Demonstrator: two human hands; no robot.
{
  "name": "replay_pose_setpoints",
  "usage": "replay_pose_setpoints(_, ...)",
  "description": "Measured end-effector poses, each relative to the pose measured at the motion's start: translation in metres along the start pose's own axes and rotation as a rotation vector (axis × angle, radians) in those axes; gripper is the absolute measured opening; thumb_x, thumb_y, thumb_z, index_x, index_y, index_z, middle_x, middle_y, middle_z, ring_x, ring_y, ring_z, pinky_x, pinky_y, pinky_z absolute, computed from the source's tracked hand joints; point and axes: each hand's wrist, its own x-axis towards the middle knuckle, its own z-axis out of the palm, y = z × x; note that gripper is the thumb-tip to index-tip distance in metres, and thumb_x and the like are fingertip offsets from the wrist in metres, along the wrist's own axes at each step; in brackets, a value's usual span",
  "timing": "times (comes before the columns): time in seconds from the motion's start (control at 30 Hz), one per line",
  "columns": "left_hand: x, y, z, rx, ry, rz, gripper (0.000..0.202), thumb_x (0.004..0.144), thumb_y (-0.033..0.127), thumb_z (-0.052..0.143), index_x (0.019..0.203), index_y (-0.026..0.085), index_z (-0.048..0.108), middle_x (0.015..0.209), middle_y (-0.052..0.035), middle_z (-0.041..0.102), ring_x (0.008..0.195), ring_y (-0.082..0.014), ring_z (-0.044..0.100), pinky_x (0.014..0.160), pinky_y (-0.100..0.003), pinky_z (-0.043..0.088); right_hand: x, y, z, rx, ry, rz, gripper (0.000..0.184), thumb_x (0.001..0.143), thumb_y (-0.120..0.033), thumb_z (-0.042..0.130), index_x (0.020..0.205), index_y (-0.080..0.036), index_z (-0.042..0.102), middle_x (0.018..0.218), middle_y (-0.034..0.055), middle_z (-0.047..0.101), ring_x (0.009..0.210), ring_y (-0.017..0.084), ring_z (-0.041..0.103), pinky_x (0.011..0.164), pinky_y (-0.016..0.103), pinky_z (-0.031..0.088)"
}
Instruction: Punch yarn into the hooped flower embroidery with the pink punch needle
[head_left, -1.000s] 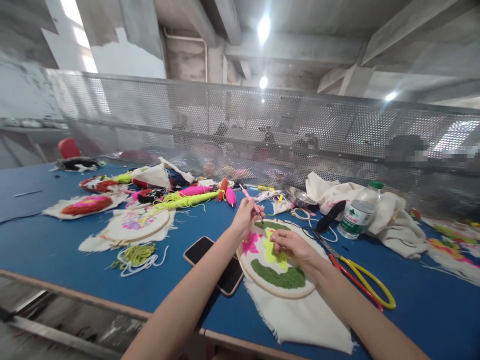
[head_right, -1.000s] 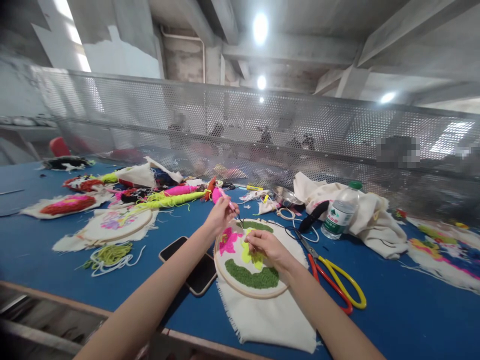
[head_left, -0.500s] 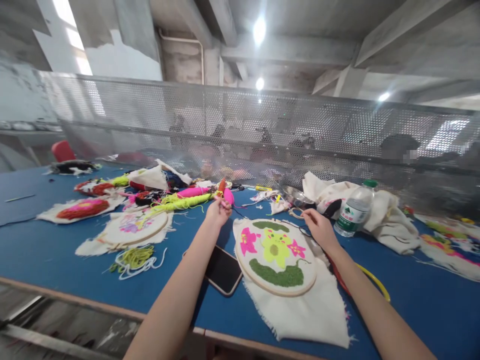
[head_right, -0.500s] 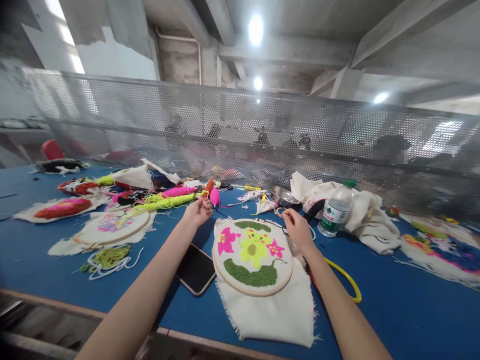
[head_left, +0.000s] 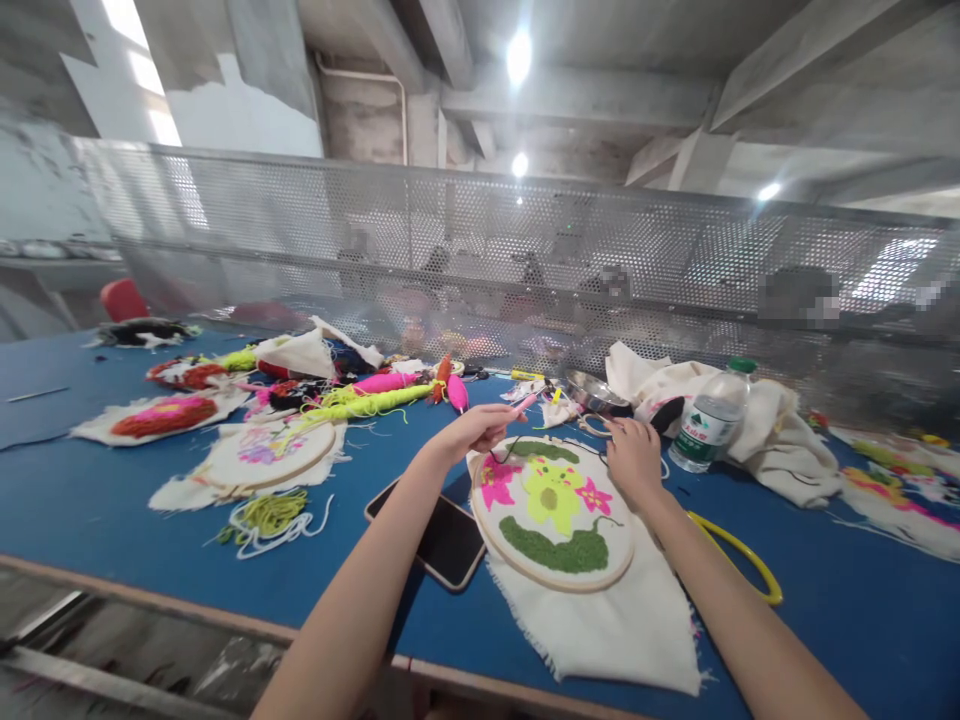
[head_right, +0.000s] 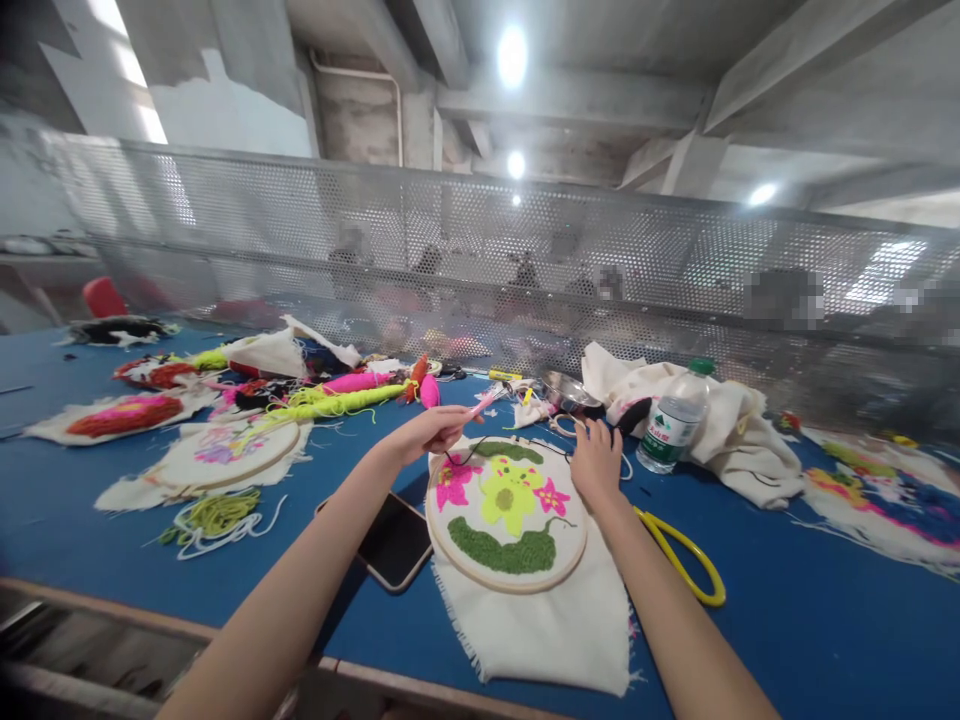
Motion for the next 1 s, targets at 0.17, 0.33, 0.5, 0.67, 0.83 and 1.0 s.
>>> replay_pose_setpoints(0.17, 0.001, -0.004, -0.001, 0.099, 0.002, -0.034, 0.023, 0.077, 0.035, 0.060, 0.085, 0.015, 0.068, 0.047, 0.0085, 0.026, 0.037, -0.0042, 0.015, 0.034, -0.018, 0.005, -0.002, -0.002, 0.001, 0.196, -0.065, 0.086, 0.029, 0.074, -0.025, 0.054, 0.100, -0.015, 0.062, 0.126, 0.0178, 0.050, 0.128, 0.034, 0.030, 0.106, 0.052, 0.014)
replay_pose_setpoints(0.33, -0.004, -0.001, 0.006, 0.171, -0.137, -0.128, 0.029, 0.072, 0.039, 0.068, 0.085, 0.014, 0.070, 0.045, 0.0073, 0.029, 0.038, -0.0052, 0.019, 0.037, -0.019, 0.008, -0.008, -0.028, 0.004, 0.572, -0.391, 0.168, 0.049, 0.082, -0.057, 0.042, 0.100, -0.017, 0.064, 0.078, 0.0084, 0.064, 0.073, 0.022, 0.061, 0.072, 0.040, 0.049)
replay_pose_setpoints(0.5, -0.005, -0.003, 0.008, 0.219, -0.218, -0.201, 0.031, 0.069, 0.041, 0.071, 0.085, 0.015, 0.072, 0.044, 0.0066, 0.030, 0.039, -0.0052, 0.017, 0.039, -0.020, 0.009, -0.017, -0.048, 0.003, 0.903, -0.486, 0.240, 0.045, 0.070, -0.057, 0.062, 0.097, -0.020, 0.064, 0.066, -0.0002, 0.059, 0.056, 0.012, 0.054, 0.057, 0.027, 0.047)
replay_pose_setpoints(0.67, -0.005, -0.003, 0.007, 0.227, -0.246, -0.214, 0.028, 0.071, 0.040, 0.069, 0.086, 0.016, 0.072, 0.045, 0.0071, 0.026, 0.040, -0.0060, 0.015, 0.039, -0.021, 0.009, -0.008, -0.039, -0.003, 1.081, -0.322, 0.377, 0.030, 0.062, -0.042, 0.076, 0.073, -0.018, 0.062, 0.055, -0.0049, 0.050, 0.048, 0.007, 0.045, 0.048, 0.020, 0.042)
replay_pose_setpoints(0.83, -0.006, -0.002, 0.003, 0.195, -0.246, -0.196, 0.030, 0.073, 0.038, 0.068, 0.089, 0.013, 0.071, 0.047, 0.0079, 0.025, 0.039, -0.0051, 0.017, 0.037, -0.020, 0.012, 0.012, -0.005, -0.015, 1.141, -0.049, 0.532, 0.018, 0.074, -0.031, 0.070, 0.074, -0.016, 0.059, 0.061, -0.0042, 0.052, 0.051, 0.006, 0.047, 0.050, 0.020, 0.045)
replay_pose_setpoints(1.0, -0.006, -0.001, 0.001, 0.084, -0.236, -0.134, 0.023, 0.078, 0.035, 0.064, 0.086, 0.013, 0.065, 0.046, 0.0061, 0.036, 0.036, -0.0048, 0.027, 0.035, -0.018, 0.019, 0.024, 0.030, -0.038, 1.105, 0.177, 0.641, 0.024, 0.091, -0.031, 0.051, 0.107, -0.015, 0.056, 0.101, 0.0055, 0.060, 0.079, 0.014, 0.060, 0.067, 0.030, 0.053)
